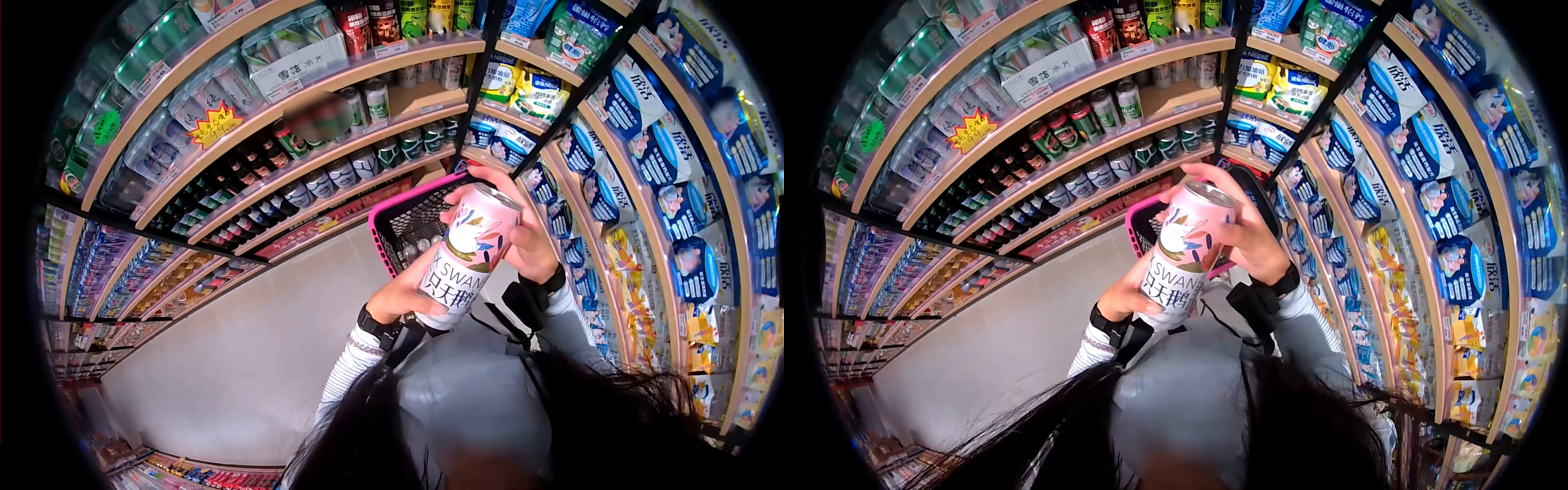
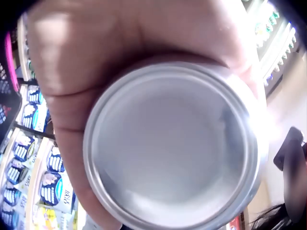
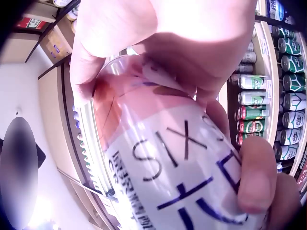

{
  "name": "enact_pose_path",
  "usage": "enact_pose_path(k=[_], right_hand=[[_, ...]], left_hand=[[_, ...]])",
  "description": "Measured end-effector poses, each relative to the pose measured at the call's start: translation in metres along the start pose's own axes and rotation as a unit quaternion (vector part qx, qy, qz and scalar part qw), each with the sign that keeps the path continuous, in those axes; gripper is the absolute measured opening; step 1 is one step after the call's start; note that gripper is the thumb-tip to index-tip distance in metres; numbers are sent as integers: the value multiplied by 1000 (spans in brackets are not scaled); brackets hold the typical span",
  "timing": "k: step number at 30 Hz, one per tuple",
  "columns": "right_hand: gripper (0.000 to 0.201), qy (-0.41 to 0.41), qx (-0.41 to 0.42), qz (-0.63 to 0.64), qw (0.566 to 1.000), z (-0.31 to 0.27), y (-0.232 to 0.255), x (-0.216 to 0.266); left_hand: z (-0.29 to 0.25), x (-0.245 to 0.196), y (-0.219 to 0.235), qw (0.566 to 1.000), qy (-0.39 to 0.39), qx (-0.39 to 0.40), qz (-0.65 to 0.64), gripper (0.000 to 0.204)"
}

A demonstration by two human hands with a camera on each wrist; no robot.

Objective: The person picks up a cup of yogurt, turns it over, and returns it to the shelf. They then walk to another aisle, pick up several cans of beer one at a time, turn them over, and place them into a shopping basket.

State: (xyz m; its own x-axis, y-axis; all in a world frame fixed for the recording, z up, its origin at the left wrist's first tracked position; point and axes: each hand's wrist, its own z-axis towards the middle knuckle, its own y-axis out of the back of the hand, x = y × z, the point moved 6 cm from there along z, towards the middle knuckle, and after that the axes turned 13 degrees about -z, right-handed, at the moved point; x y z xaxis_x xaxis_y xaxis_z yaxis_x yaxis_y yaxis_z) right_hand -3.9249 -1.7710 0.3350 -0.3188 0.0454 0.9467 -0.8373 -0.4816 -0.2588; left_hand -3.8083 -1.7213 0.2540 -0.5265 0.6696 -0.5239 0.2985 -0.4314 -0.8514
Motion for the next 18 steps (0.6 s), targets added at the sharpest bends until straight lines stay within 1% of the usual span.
enact_pose_path(k=[2,6,7,9,10,11,12,14,16,17,18], right_hand=[[94,-7,6,10,1000,-1,15,-4],[93,33,12,49,998,3,36,4],[93,38,8,59,997,5,43,4],[93,38,2,75,996,9,58,3],[89,37,4,97,995,13,63,4],[90,42,8,102,994,16,67,7],[91,47,12,108,993,20,72,9],[91,48,18,102,993,24,81,16],[88,68,9,84,994,28,96,13],[85,56,27,85,994,29,103,9],[83,30,14,94,995,28,112,5]], left_hand=[[11,0,-5,1000,10,10,-20,104],[36,3,-11,995,57,40,-75,98],[45,2,-17,994,34,46,-98,94],[63,5,-17,987,33,67,-142,86],[72,7,-17,982,33,79,-168,83],[81,6,-19,978,20,92,-185,79],[90,5,-22,975,20,94,-200,80],[106,4,-25,964,32,125,-234,85],[125,1,-30,939,23,180,-293,88],[132,1,-34,929,23,176,-323,87],[139,1,-35,920,22,173,-351,86]])
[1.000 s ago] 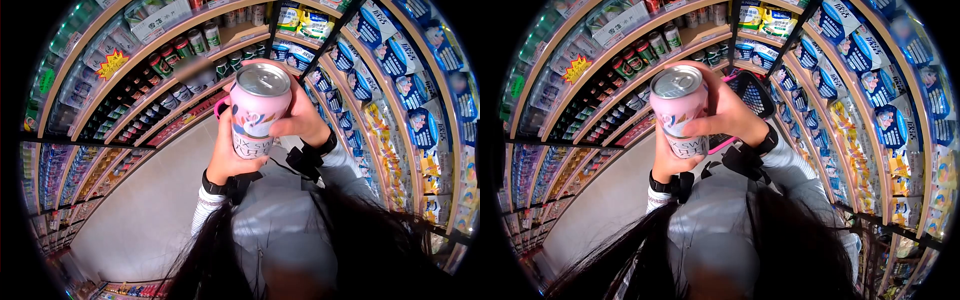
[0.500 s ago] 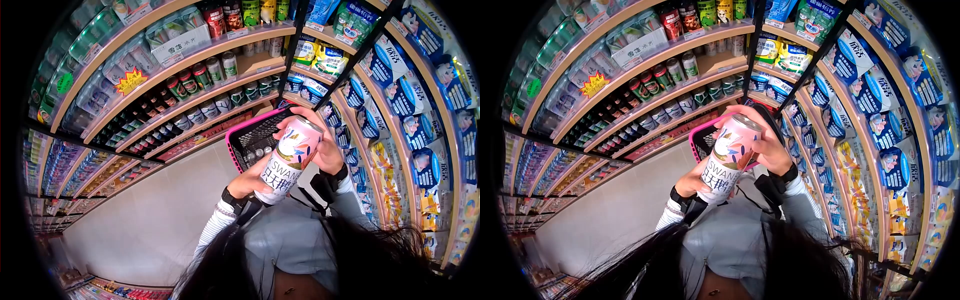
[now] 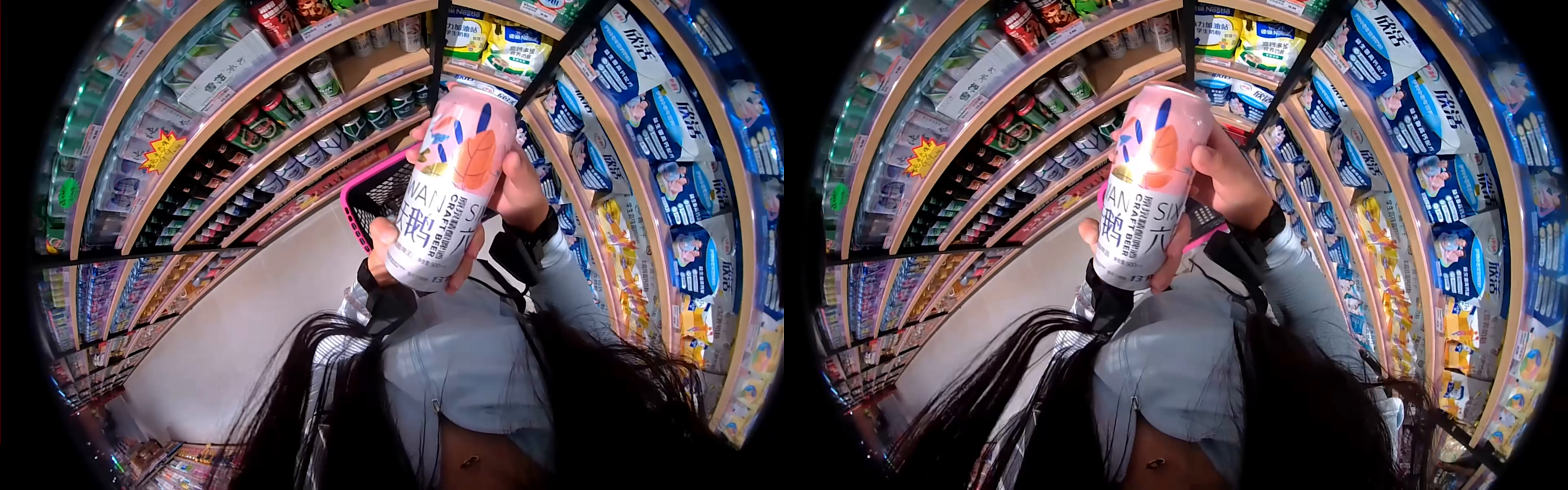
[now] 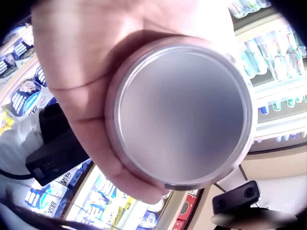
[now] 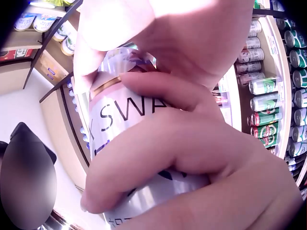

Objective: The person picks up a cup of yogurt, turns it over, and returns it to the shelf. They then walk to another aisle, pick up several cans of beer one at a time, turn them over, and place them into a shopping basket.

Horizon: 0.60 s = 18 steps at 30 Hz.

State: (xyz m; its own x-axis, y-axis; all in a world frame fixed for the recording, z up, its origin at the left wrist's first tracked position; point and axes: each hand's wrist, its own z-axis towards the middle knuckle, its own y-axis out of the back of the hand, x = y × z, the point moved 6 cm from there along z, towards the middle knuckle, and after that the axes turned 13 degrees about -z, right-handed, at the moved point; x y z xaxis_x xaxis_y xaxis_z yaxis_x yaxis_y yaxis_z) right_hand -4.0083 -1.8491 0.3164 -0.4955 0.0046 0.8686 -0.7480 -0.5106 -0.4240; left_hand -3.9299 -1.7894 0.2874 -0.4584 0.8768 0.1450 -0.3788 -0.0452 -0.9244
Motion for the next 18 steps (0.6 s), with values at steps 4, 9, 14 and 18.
enact_pose_path(k=[4,9,14,18], right_hand=[[78,-2,1,12,1000,6,29,3],[71,23,21,46,998,16,58,9],[63,-23,16,60,998,24,94,5],[55,-68,-13,105,992,26,127,-10]], left_hand=[[28,-11,8,996,52,17,76,87],[51,-15,22,995,-24,-68,75,85],[63,-27,42,976,-50,-170,127,78],[69,-44,51,867,-128,-329,351,80]])
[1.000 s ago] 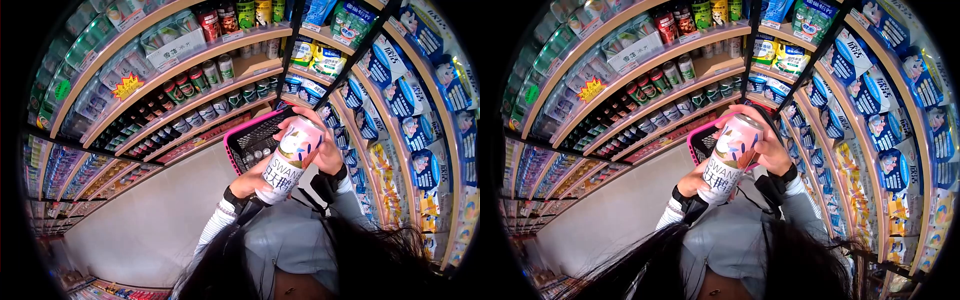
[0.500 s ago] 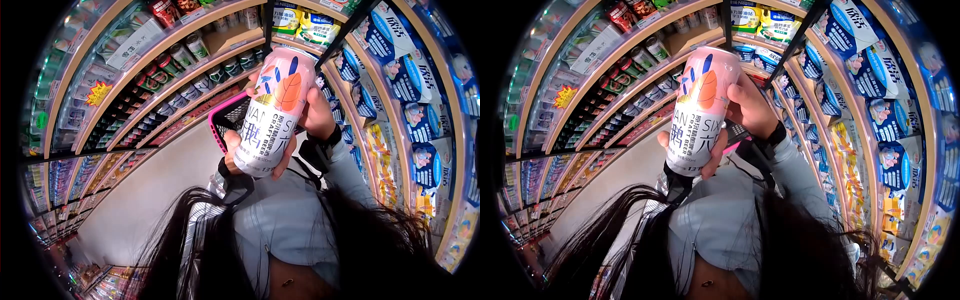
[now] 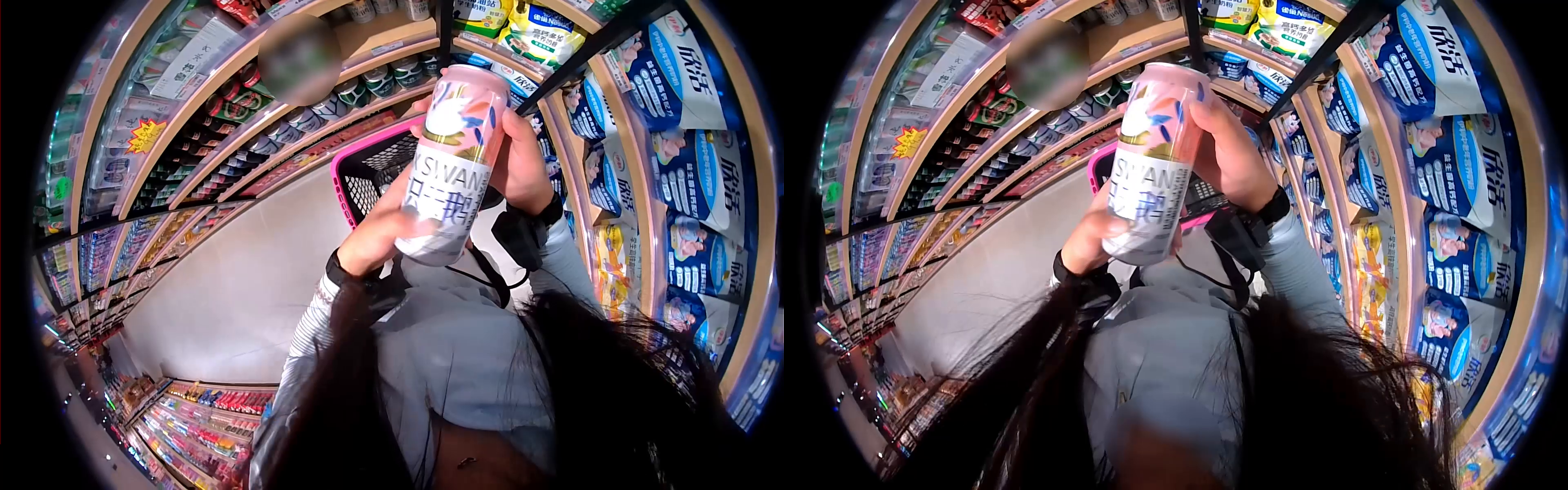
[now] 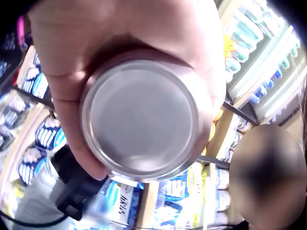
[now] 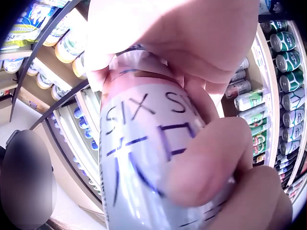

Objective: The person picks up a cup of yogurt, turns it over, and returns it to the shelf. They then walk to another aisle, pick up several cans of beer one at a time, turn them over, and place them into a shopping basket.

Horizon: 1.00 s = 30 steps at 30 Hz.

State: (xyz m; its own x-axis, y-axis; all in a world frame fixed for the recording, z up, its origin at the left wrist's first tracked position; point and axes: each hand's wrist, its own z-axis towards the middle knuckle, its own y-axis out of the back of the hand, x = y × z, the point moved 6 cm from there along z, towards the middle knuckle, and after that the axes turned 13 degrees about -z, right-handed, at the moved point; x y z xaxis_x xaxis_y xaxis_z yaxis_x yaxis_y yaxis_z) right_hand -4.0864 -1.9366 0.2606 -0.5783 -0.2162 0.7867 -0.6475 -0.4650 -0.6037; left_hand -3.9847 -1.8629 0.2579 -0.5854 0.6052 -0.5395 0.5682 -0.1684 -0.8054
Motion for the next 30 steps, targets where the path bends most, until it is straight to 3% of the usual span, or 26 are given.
enact_pose_path(k=[4,6,8,9,12,14,15,18,19,20,21,22,23,26,27,29,30], right_hand=[[58,-25,6,4,1000,5,19,-6],[70,-30,-12,-63,997,9,33,-14],[66,-37,-34,-83,995,8,54,-28],[65,-40,-38,-102,993,8,60,-34],[63,-62,-43,-175,982,5,72,-50],[65,-119,-32,-244,962,3,89,-78],[65,-167,-15,-174,970,1,97,-95],[68,-266,4,-253,930,-7,104,-143],[66,-191,36,-279,940,-3,102,-155],[61,-262,15,-205,943,-11,106,-179],[59,-282,40,-312,907,-12,112,-198],[58,-298,64,-413,858,-11,116,-215],[58,-330,55,-413,847,-12,120,-234],[56,-346,83,-552,754,-15,138,-302],[57,-331,88,-567,749,-14,143,-325],[60,-398,84,-559,723,-12,163,-375],[62,-426,83,-562,704,-10,172,-399]], left_hand=[[16,-8,10,975,-93,-66,189,81],[22,-12,15,947,-112,-94,287,82],[25,-12,22,924,-126,-122,339,83],[28,-10,36,886,-169,-118,415,84],[32,-1,76,857,-133,-145,477,86],[34,12,114,862,-127,-154,467,83],[35,18,130,869,-123,-151,455,82],[35,47,191,878,-90,-163,441,76],[33,60,214,880,-74,-169,438,75],[32,75,239,881,-58,-174,436,74],[30,94,265,897,-7,-165,410,73],[27,93,268,856,-18,-182,484,72],[19,116,300,855,-65,-159,490,72],[10,172,379,857,-61,-174,481,73],[14,162,384,855,-30,-176,487,73],[16,167,419,847,54,-194,493,68],[16,173,438,873,49,-200,441,65]])
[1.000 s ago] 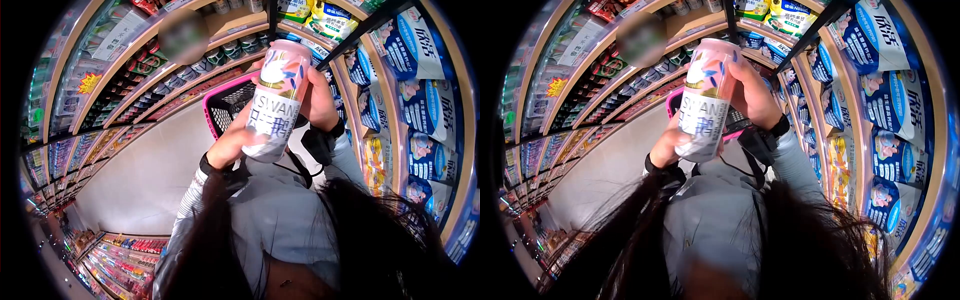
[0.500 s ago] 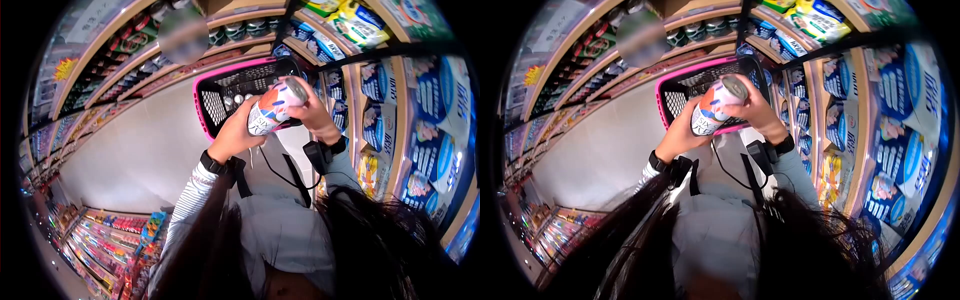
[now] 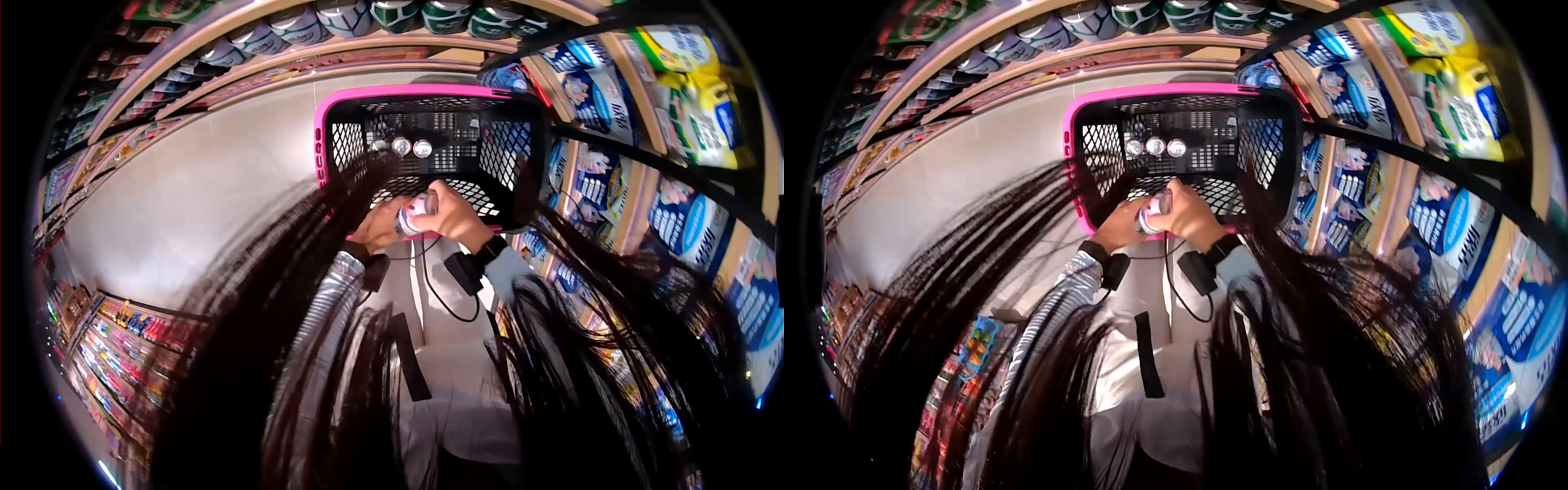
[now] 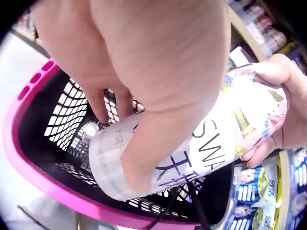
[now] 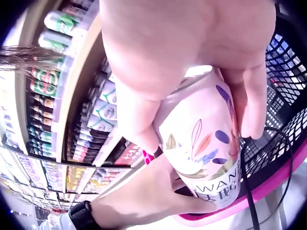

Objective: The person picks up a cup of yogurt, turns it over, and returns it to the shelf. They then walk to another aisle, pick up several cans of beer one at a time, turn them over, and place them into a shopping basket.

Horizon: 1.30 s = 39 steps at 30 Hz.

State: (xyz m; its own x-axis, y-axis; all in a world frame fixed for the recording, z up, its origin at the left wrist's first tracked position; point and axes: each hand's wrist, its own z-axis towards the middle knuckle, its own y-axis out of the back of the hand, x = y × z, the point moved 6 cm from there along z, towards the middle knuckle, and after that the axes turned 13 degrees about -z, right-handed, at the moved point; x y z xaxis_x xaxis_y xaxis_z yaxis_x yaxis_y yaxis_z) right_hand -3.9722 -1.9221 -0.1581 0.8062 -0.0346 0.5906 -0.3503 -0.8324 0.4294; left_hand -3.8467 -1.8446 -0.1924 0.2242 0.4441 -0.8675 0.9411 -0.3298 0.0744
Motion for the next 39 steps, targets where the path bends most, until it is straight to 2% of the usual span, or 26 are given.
enact_pose_path(k=[3,5,7,8,10,11,12,15,16,17,18,19,20,21,22,24,25,26,28,29,30,31,33,35,37,39], right_hand=[[68,-28,6,-4,1000,56,-28,-8],[61,-51,-75,-32,995,91,-59,-26],[67,-94,-74,-46,992,120,-87,-39],[70,-122,-80,-55,988,133,-100,-45],[75,-165,-59,-70,982,163,-127,-66],[77,-169,-43,-44,984,178,-141,-80],[79,-175,-25,-17,984,190,-155,-94],[88,-250,27,15,968,225,-200,-137],[91,-269,29,37,962,233,-207,-141],[83,-291,23,52,955,239,-213,-147],[75,-314,18,68,947,241,-218,-150],[59,-254,52,4,966,268,-257,-181],[44,-188,78,-64,977,297,-301,-219],[32,-121,92,-127,980,314,-317,-224],[39,-132,84,-39,987,321,-329,-241],[67,-182,48,161,969,309,-296,-210],[69,-200,43,190,960,308,-294,-207],[71,-218,36,219,950,307,-291,-202],[55,-190,69,135,970,319,-316,-218],[54,-163,84,104,978,327,-335,-232],[53,-136,96,73,983,330,-339,-229],[53,-150,78,135,976,330,-342,-229],[64,-272,66,319,906,321,-327,-224],[60,-237,122,324,908,311,-295,-193],[49,-192,111,417,882,310,-300,-193],[47,-194,142,335,911,296,-284,-186]], left_hand=[[28,60,20,992,71,-78,-71,55],[44,93,32,988,42,-98,-108,61],[61,127,41,984,15,-91,-150,66],[69,149,38,969,48,-94,-222,61],[79,161,45,959,230,-33,-161,69],[83,162,47,947,267,-10,-179,67],[95,241,29,943,190,7,-273,65],[102,272,23,796,321,-116,-500,53],[107,304,20,796,324,-83,-504,49],[121,313,35,973,85,-47,-208,45],[121,304,29,978,-169,-1,124,41],[131,330,24,987,-126,25,98,36],[129,318,30,983,-167,0,80,36],[133,333,30,998,-34,32,-42,39],[137,344,27,982,69,42,-174,41],[143,381,15,873,237,-17,-425,46],[145,393,7,784,297,-59,-542,48],[148,398,5,793,293,-56,-531,51],[151,389,7,810,287,-51,-510,57],[150,411,8,836,315,-125,-431,63],[152,410,9,832,303,-127,-446,71],[152,407,10,868,313,-75,-379,72],[154,409,12,897,295,-47,-326,74],[152,416,13,898,252,-88,-349,75],[149,411,23,905,220,-119,-345,75],[144,397,28,890,240,-166,-349,54]])
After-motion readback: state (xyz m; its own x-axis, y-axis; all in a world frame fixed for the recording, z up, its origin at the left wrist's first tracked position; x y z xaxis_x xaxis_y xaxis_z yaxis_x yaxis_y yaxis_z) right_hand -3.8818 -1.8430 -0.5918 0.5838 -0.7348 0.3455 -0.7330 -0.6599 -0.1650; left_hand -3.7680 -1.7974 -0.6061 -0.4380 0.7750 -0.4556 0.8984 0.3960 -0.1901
